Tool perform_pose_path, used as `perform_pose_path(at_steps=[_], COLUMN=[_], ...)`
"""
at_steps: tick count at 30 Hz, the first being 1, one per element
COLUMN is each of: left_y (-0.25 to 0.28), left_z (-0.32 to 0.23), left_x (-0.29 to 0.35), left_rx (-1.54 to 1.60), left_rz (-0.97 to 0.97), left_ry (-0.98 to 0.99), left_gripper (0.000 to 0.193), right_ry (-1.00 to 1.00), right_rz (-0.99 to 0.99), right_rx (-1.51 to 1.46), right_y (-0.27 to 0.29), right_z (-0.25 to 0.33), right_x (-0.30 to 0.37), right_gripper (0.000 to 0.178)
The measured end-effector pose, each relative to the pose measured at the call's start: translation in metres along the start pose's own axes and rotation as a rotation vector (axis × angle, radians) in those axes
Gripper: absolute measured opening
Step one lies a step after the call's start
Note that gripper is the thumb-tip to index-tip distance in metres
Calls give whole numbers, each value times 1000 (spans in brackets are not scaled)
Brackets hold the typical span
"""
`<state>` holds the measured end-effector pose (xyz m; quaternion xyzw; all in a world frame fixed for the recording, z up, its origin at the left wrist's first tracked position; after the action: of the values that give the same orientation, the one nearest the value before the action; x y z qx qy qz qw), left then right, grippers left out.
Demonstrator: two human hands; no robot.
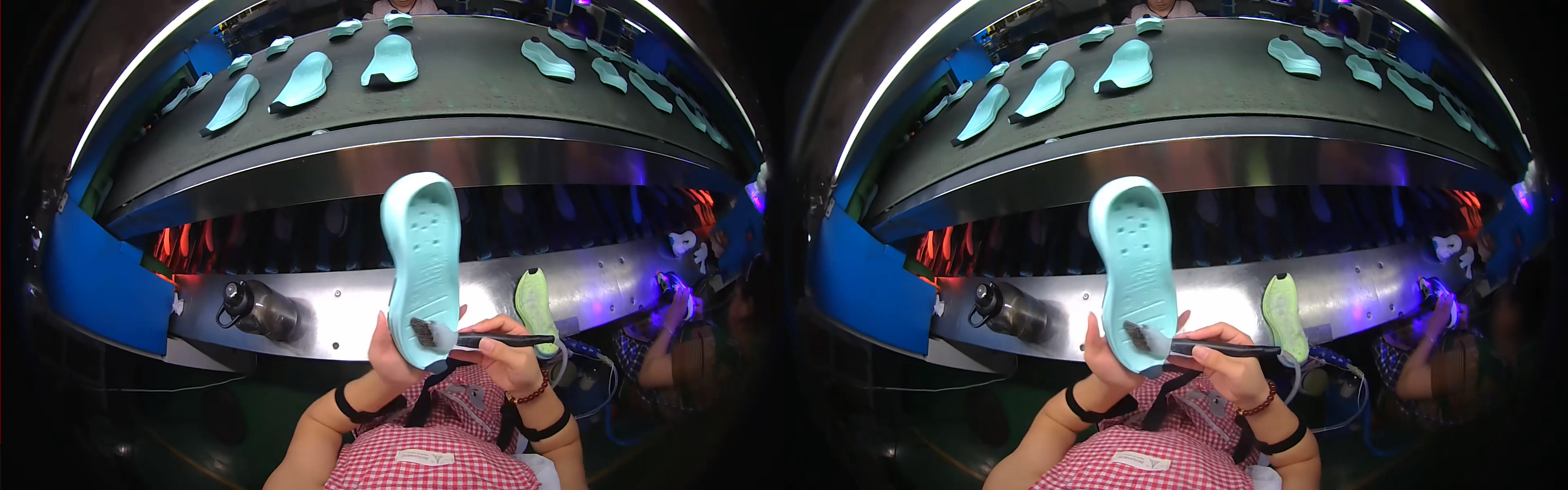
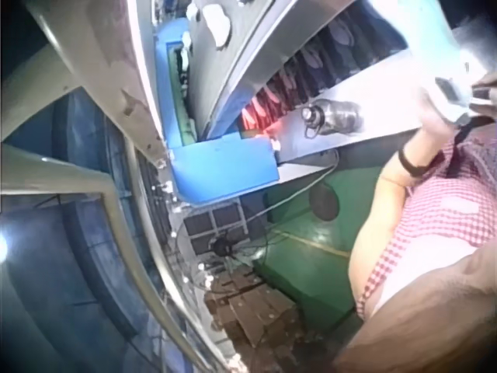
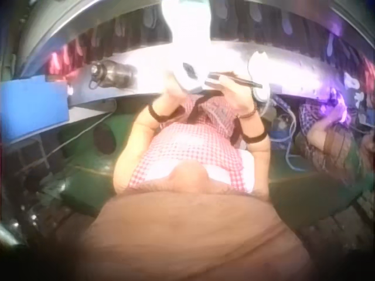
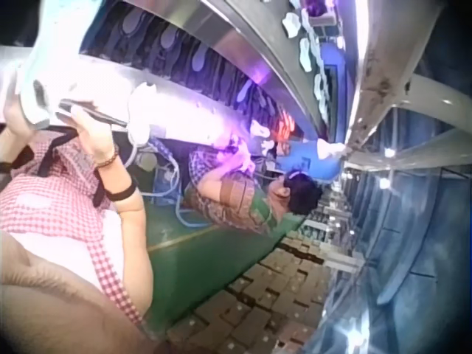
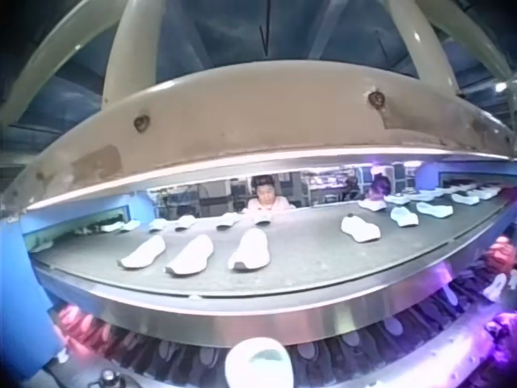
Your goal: The worker applies a dark liquid adhesive to the bottom of light blue foam shoe soles using a brush, then places them back onto a conveyor belt.
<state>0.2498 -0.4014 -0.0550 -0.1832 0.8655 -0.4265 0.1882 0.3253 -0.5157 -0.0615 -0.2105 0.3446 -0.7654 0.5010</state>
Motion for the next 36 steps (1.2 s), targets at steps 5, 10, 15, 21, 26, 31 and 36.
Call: perform_pose_path(at_steps=[5,10,15,21,26,31,36], left_y=[21,25,22,38,33,29,32], left_z=[6,5,6,2,-2,-1,8], left_x=[0,-4,-6,-9,-14,-15,-8], left_rx=[-37,98,166,-72,-55,93,-222], left_rz=[-36,44,86,10,92,172,181], left_ry=[90,114,156,187,244,484,720], left_gripper=[63,61,59,64,64,58,46], right_ry=[57,142,146,225,301,239,12], right_rz=[44,-22,183,353,347,462,677], right_rx=[490,584,643,949,975,1061,1171], right_y=[-11,-14,-28,-36,-45,-44,-31], right_z=[1,11,19,32,28,34,38], right_x=[8,2,0,1,8,13,17], right_gripper=[20,19,21,20,19,19,23])
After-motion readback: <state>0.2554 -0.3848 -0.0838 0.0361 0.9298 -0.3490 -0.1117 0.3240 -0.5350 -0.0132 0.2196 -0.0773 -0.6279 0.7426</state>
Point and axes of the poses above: each hand's wrist, its own x-axis away from the middle knuckle, its own y-axis out of the back of the hand, z = x × y, the point moved 4 cm from there along -x, towards the middle knuckle, and after that the axes turned 9 degrees about -x, right-handed, at the moved point
